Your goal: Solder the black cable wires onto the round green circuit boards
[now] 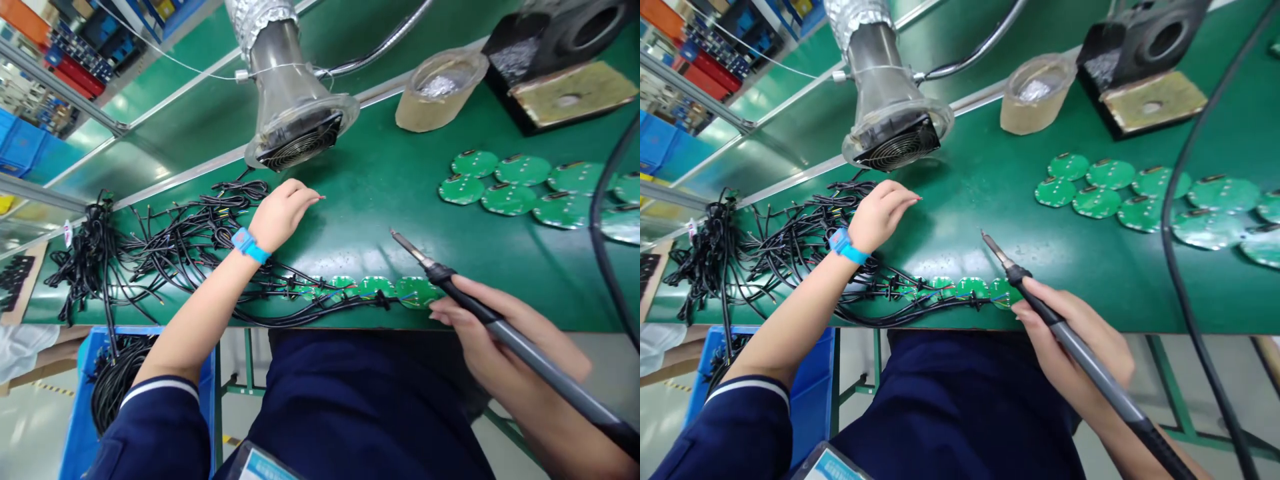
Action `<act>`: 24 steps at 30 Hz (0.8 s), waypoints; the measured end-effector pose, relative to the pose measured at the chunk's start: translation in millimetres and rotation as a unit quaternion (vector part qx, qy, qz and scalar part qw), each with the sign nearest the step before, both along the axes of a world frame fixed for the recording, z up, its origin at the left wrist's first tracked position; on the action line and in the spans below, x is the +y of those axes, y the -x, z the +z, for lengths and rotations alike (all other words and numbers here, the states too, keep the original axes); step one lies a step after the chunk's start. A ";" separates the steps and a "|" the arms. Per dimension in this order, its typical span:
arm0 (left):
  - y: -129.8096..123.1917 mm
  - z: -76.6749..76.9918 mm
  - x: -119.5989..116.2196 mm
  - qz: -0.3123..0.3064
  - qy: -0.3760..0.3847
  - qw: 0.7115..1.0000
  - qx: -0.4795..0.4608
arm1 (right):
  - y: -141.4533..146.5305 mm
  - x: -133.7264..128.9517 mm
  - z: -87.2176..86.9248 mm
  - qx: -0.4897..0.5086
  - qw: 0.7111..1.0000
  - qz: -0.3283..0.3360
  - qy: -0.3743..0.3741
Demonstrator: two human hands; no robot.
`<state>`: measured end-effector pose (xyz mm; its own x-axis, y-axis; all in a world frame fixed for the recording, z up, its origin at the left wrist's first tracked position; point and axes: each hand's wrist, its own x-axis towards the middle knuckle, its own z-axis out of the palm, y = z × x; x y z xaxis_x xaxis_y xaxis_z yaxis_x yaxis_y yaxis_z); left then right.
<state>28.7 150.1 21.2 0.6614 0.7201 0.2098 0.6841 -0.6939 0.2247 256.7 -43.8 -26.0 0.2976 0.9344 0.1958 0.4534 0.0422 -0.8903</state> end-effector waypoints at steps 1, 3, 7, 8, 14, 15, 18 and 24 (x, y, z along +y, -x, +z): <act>-5.7 4.1 -17.4 0.003 0.002 0.999 -0.032 | -4.8 2.0 -0.2 -0.010 1.000 -0.004 -0.007; -18.8 7.8 -54.8 -0.005 0.031 0.997 -0.069 | -15.4 6.8 -2.0 0.002 1.000 -0.020 -0.019; -41.8 -4.5 -106.7 0.005 0.141 0.987 -0.074 | -32.7 19.2 -7.2 0.087 0.995 -0.022 -0.036; -45.3 -8.9 -111.8 0.021 0.159 0.985 -0.072 | -35.4 22.0 -8.3 0.116 0.993 -0.014 -0.028; -54.5 -13.8 -110.9 0.038 0.165 0.983 -0.073 | -38.1 29.0 -8.5 0.251 0.968 -0.019 -0.021; -55.4 -12.6 -110.3 0.032 0.163 0.984 -0.068 | -37.7 28.6 -8.5 0.255 0.966 -0.021 -0.033; -57.8 -10.6 -110.1 0.028 0.160 0.985 -0.051 | -38.2 25.9 -9.8 0.239 0.970 -0.013 -0.035; -59.5 -13.3 -110.6 0.034 0.157 0.986 -0.037 | -42.3 22.0 -12.6 0.196 0.980 0.015 -0.013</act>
<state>88.1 39.5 7.9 0.6005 0.7995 0.0155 0.7000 -0.5350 0.4730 299.0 -21.8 -38.6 0.3267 0.9403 0.0952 0.0741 0.0749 -0.9944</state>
